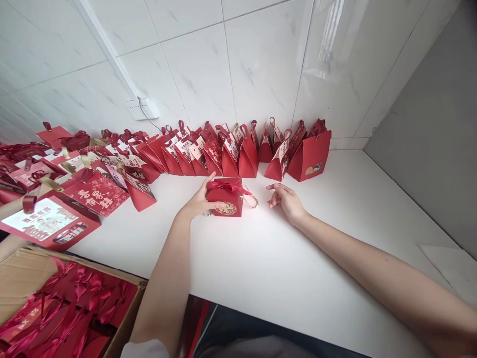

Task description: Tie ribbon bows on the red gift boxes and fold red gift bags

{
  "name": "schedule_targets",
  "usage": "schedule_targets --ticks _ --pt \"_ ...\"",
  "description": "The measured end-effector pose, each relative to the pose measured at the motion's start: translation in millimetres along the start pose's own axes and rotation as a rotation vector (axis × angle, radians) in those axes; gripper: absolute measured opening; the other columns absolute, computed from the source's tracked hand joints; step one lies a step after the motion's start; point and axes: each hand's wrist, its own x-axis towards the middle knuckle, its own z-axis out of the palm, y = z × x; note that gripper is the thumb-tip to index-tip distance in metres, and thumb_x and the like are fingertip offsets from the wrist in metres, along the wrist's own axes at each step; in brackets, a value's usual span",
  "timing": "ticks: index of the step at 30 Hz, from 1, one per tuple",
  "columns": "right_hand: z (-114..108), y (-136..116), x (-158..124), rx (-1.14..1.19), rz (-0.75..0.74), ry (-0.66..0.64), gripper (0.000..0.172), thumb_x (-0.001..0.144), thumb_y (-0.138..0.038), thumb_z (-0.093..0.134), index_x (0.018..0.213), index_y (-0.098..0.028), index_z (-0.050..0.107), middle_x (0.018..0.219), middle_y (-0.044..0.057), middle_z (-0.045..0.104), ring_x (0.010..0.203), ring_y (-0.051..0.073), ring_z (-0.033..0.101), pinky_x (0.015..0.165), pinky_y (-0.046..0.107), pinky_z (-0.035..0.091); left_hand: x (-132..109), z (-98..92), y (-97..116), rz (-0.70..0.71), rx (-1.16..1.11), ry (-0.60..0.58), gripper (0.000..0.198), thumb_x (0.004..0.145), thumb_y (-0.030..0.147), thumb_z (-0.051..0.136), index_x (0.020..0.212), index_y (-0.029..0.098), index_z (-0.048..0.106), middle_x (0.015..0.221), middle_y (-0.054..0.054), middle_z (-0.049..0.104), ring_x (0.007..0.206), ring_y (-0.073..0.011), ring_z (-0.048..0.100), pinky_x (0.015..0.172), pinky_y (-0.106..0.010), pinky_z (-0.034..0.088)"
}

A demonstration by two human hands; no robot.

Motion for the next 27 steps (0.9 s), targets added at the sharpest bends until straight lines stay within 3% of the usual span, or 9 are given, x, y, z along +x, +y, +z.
schedule_targets --ticks 3,6,9,13,17,19,21,24,27 --pt "-0.4 -1.4 0.6 0.004 0.011 0.000 0.027 0.086 -0.046 0.058 0.087 -0.019 0.060 0.045 -0.007 0.051 0.046 0.013 0.053 0.069 0.032 0.051 2.4 8.2 -2.4 0.069 0.075 0.134 0.103 0.062 0.046 0.084 0.148 0.035 0.029 0.124 -0.010 0.062 0.093 -0.0275 0.068 0.064 -0.036 0.058" --pt "-0.1 -3.0 1.3 0.009 0.016 0.002 0.025 0.085 -0.044 0.059 0.086 -0.019 0.060 0.045 -0.007 0.051 0.045 0.013 0.053 0.068 0.032 0.051 3.7 17.0 2.4 0.378 0.175 0.368 0.102 0.056 0.045 0.088 0.142 0.028 0.036 0.138 -0.012 0.051 0.121 -0.0308 0.056 0.094 -0.042 0.053" --pt "0.2 -4.0 1.3 0.008 0.017 0.005 0.026 0.083 -0.045 0.060 0.086 -0.020 0.059 0.045 -0.007 0.051 0.045 0.013 0.053 0.067 0.032 0.052 2.5 24.8 9.4 0.520 0.255 0.446 0.102 0.054 0.048 0.088 0.139 0.025 0.037 0.145 -0.014 0.043 0.134 -0.0316 0.044 0.108 -0.042 0.043" --pt "0.0 -2.1 1.6 0.004 0.007 0.015 0.031 0.080 -0.050 0.063 0.087 -0.021 0.057 0.050 -0.007 0.052 0.047 0.013 0.054 0.065 0.031 0.051 0.0 27.9 8.7 0.434 0.208 0.393 0.108 0.051 0.052 0.088 0.140 0.027 0.033 0.142 -0.015 0.044 0.130 -0.0323 0.047 0.106 -0.044 0.041" --pt "-0.2 0.9 2.7 0.001 -0.028 0.061 0.035 0.078 -0.054 0.064 0.091 -0.022 0.055 0.070 -0.004 0.060 0.055 0.012 0.057 0.063 0.028 0.048 1.3 18.9 0.7 0.262 0.035 0.111 0.088 0.070 0.077 0.060 0.137 0.023 0.043 0.119 -0.012 0.062 0.112 -0.0294 0.060 0.097 -0.042 0.044" --pt "0.6 -0.4 0.3 -0.028 -0.115 0.104 0.033 0.081 -0.053 0.064 0.091 -0.023 0.055 0.080 -0.003 0.060 0.063 0.011 0.057 0.068 0.028 0.048 2.2 12.4 -0.6 0.234 -0.020 0.145 0.081 0.082 0.081 0.031 0.129 0.019 0.053 0.087 -0.007 0.068 0.087 -0.0242 0.065 0.090 -0.040 0.046" --pt "2.3 -4.1 -5.7 -0.089 -0.265 0.123 0.029 0.087 -0.052 0.059 0.086 -0.023 0.055 0.079 -0.002 0.058 0.067 0.012 0.055 0.070 0.028 0.046 2.2 7.8 1.1 0.218 -0.017 0.274 0.078 0.089 0.074 0.020 0.121 0.016 0.061 0.058 0.000 0.057 0.063 -0.0190 0.058 0.081 -0.037 0.046" --pt "5.6 -10.4 -19.8 -0.197 -0.431 0.047 0.031 0.095 -0.051 0.047 0.081 -0.024 0.051 0.068 -0.002 0.053 0.062 0.014 0.049 0.065 0.029 0.044 -0.4 7.7 7.2 0.208 -0.010 0.303 0.066 0.093 0.066 0.029 0.113 0.015 0.066 0.049 0.002 0.048 0.053 -0.0155 0.050 0.072 -0.032 0.045" --pt "7.9 -11.6 -33.0 -0.355 -0.470 -0.192 0.029 0.090 -0.053 0.055 0.086 -0.025 0.050 0.069 -0.001 0.054 0.061 0.016 0.049 0.065 0.031 0.044 -5.5 16.0 15.4 0.132 -0.030 0.149 0.055 0.088 0.062 0.048 0.117 0.019 0.064 0.061 0.001 0.057 0.060 -0.0158 0.056 0.067 -0.029 0.046"
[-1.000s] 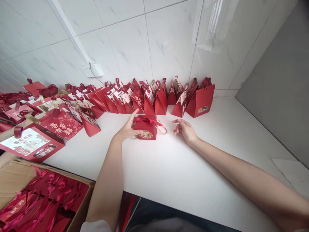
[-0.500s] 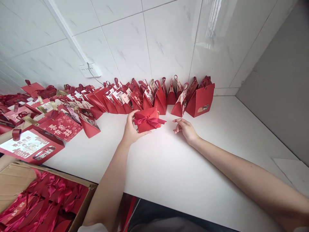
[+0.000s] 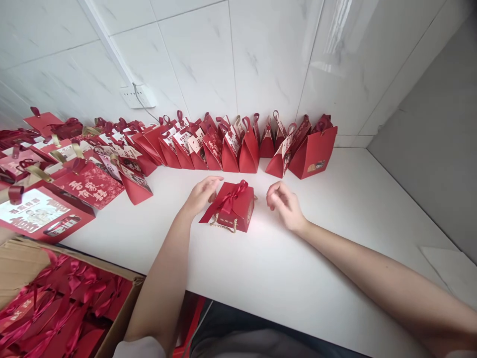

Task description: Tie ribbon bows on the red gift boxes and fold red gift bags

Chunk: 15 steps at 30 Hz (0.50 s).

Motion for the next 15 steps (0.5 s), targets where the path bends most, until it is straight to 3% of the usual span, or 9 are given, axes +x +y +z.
schedule_targets --ticks 3,5,8,10,12,15 --pt "3.2 -0.2 -6.7 -0.148 -0.080 -0.294 0.040 0.073 -0.048 0.077 0.091 -0.026 0.050 0.074 -0.001 0.057 0.064 0.017 0.051 0.066 0.032 0.045 -5.1 10.8 7.6 -0.091 -0.072 -0.126 0.049 0.083 0.056 0.060 0.117 0.022 0.064 0.088 -0.004 0.068 0.079 -0.0197 0.064 0.072 -0.029 0.049" --pt "5.2 1.5 -8.2 -0.253 -0.120 -0.342 0.044 0.070 -0.044 0.081 0.097 -0.027 0.050 0.077 -0.001 0.059 0.065 0.017 0.052 0.067 0.032 0.046 -5.8 16.5 8.9 -0.106 -0.132 -0.130 0.043 0.083 0.055 0.060 0.110 0.022 0.066 0.100 -0.005 0.069 0.086 -0.0202 0.065 0.075 -0.029 0.050" --pt "6.9 5.0 -6.4 -0.344 -0.116 -0.267 0.035 0.083 -0.040 0.067 0.111 -0.028 0.051 0.097 0.004 0.063 0.078 0.020 0.059 0.066 0.032 0.048 -1.6 19.0 1.9 -0.156 -0.113 -0.018 0.036 0.082 0.056 0.060 0.084 0.020 0.065 0.075 -0.001 0.065 0.064 -0.0152 0.059 0.063 -0.027 0.048" --pt "6.8 8.5 -3.3 -0.340 -0.107 -0.181 0.029 0.091 -0.035 0.055 0.118 -0.028 0.049 0.113 0.007 0.062 0.091 0.022 0.061 0.071 0.034 0.051 3.4 16.9 -6.7 -0.183 -0.031 0.089 0.040 0.080 0.056 0.060 0.065 0.020 0.056 0.055 0.002 0.051 0.050 -0.0125 0.047 0.055 -0.027 0.043" --pt "5.8 12.7 0.2 -0.314 -0.111 -0.057 0.029 0.095 -0.032 0.047 0.123 -0.027 0.048 0.123 0.008 0.058 0.102 0.023 0.060 0.085 0.040 0.051 7.9 13.2 -14.7 -0.161 0.063 0.197 0.044 0.079 0.055 0.061 0.055 0.019 0.050 0.050 0.003 0.043 0.049 -0.0120 0.041 0.053 -0.027 0.039" --pt "2.7 16.2 4.0 -0.269 -0.108 0.121 0.030 0.097 -0.035 0.044 0.126 -0.026 0.047 0.129 0.010 0.053 0.111 0.025 0.057 0.100 0.046 0.044 10.9 8.0 -19.0 -0.066 0.097 0.337 0.040 0.081 0.051 0.058 0.058 0.019 0.055 0.053 0.002 0.045 0.053 -0.0132 0.042 0.055 -0.027 0.037"
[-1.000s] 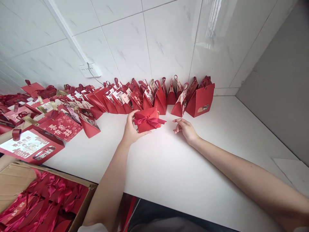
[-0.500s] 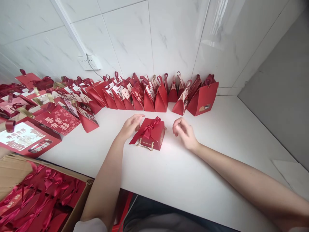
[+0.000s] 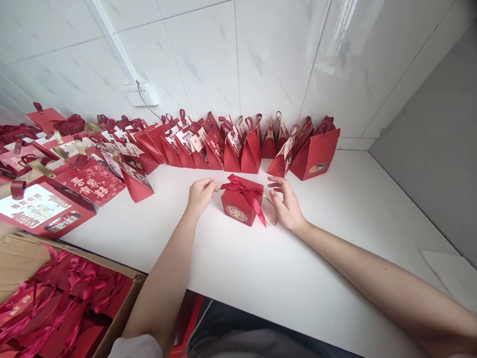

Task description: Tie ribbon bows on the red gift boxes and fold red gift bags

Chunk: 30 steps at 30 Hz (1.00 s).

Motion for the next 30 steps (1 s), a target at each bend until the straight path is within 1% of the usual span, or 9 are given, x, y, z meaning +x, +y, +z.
schedule_targets --ticks 2,4,7,10,17,19,24,27,30 --pt "-2.4 -0.5 0.9 0.004 -0.021 0.072 0.029 0.098 -0.039 0.043 0.123 -0.025 0.048 0.126 0.011 0.053 0.116 0.026 0.054 0.104 0.048 0.042 -0.5 -2.8 2.9 0.048 -0.050 -0.005 0.039 0.085 0.052 0.052 0.064 0.020 0.057 0.057 0.001 0.046 0.056 -0.0136 0.044 0.058 -0.027 0.036" --pt "-4.1 -3.2 0.4 -0.004 -0.102 0.075 0.034 0.095 -0.045 0.047 0.123 -0.025 0.048 0.126 0.013 0.053 0.122 0.029 0.051 0.108 0.050 0.039 -3.5 -5.3 8.9 0.084 -0.049 -0.136 0.043 0.087 0.055 0.051 0.063 0.019 0.053 0.059 0.001 0.044 0.058 -0.0133 0.043 0.059 -0.027 0.034" --pt "-2.0 -7.6 -2.5 -0.038 -0.234 -0.081 0.069 0.081 -0.058 0.065 0.137 -0.027 0.038 0.143 0.015 0.043 0.136 0.036 0.039 0.113 0.056 0.031 -9.9 -7.2 18.4 0.112 0.010 -0.378 0.048 0.084 0.057 0.056 0.058 0.019 0.042 0.058 0.002 0.036 0.055 -0.0119 0.036 0.056 -0.027 0.028" --pt "4.0 -8.0 -5.8 -0.100 -0.216 -0.230 0.103 0.070 -0.059 0.076 0.151 -0.028 0.021 0.154 0.015 0.032 0.141 0.038 0.032 0.116 0.059 0.027 -15.5 -6.8 24.3 0.131 -0.012 -0.510 0.048 0.085 0.054 0.056 0.059 0.018 0.037 0.059 0.003 0.033 0.054 -0.0113 0.032 0.055 -0.028 0.024" --pt "-2.1 3.8 0.0 0.136 -0.062 -0.366 0.107 0.079 -0.049 0.074 0.156 -0.029 0.003 0.158 0.015 0.027 0.144 0.031 0.033 0.118 0.053 0.027 -17.1 -2.1 26.3 0.119 -0.126 -0.803 0.040 0.086 0.051 0.056 0.064 0.018 0.053 0.063 0.000 0.049 0.061 -0.0142 0.046 0.062 -0.029 0.037" --pt "-4.5 5.9 2.1 0.220 -0.005 -0.375 0.108 0.078 -0.050 0.073 0.156 -0.030 0.001 0.159 0.015 0.026 0.144 0.030 0.034 0.117 0.052 0.028 -13.1 0.6 27.1 0.133 -0.147 -0.724 0.042 0.085 0.055 0.055 0.065 0.019 0.055 0.065 -0.001 0.053 0.062 -0.0149 0.049 0.065 -0.030 0.040" --pt "-2.6 2.3 0.0 0.278 0.078 -0.308 0.100 0.079 -0.057 0.070 0.155 -0.027 0.012 0.144 0.014 0.046 0.135 0.028 0.044 0.114 0.049 0.033 0.3 2.5 40.0 0.003 0.066 -0.154 0.046 0.082 0.066 0.053 0.078 0.021 0.058 0.076 -0.005 0.064 0.070 -0.0204 0.058 0.070 -0.032 0.042" --pt "-2.5 -2.5 -1.7 0.356 0.107 -0.154 0.069 0.091 -0.063 0.045 0.149 -0.028 0.027 0.121 0.009 0.059 0.104 0.021 0.062 0.100 0.041 0.046 -1.7 -3.5 61.9 -0.071 0.326 -0.115 0.053 0.076 0.073 0.054 0.080 0.020 0.060 0.074 -0.008 0.067 0.074 -0.0289 0.062 0.071 -0.036 0.041" --pt "-3.3 -1.2 -1.3 0.388 0.211 0.016 0.051 0.096 -0.059 0.034 0.137 -0.030 0.040 0.101 0.002 0.060 0.074 0.014 0.061 0.084 0.033 0.052 -15.5 -5.7 92.8 -0.032 0.477 -0.113 0.061 0.075 0.077 0.051 0.089 0.019 0.061 0.079 -0.011 0.069 0.093 -0.0388 0.064 0.081 -0.041 0.040"
